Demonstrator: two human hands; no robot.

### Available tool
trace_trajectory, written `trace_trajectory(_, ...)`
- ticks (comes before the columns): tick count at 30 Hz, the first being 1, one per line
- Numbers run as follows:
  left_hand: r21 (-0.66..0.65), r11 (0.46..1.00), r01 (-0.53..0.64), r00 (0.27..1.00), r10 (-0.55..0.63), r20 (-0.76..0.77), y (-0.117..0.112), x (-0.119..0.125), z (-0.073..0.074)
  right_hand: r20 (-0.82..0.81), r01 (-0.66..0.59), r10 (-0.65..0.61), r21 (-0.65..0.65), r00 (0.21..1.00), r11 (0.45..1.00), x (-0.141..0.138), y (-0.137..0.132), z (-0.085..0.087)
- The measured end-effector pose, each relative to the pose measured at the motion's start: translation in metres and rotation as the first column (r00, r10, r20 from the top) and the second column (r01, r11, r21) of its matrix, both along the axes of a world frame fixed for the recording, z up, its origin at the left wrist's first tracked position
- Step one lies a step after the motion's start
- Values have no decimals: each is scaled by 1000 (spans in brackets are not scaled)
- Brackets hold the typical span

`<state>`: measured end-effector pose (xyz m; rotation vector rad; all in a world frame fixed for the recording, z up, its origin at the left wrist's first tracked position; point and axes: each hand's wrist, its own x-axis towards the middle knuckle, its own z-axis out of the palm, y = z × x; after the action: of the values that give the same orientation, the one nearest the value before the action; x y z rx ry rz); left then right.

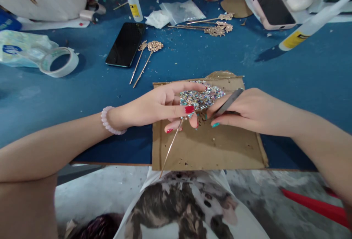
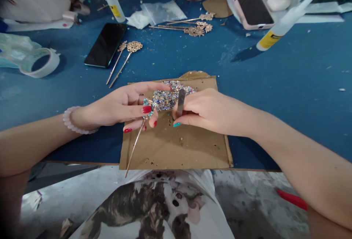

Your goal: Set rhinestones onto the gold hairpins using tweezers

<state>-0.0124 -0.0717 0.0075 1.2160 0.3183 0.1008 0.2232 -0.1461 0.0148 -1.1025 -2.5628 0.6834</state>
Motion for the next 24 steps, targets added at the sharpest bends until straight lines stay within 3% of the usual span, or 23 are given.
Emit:
trace_trajectory(11,34,999,-3,999,5,-33,0,0,-2,-124,205,-194,90,973,975,-5,-3,-22)
trace_trajectory(24,-12,1000,-13,1000,13,-3,-1,-1,-1,-166,253,-236,94,958,963,-5,-3,-24)
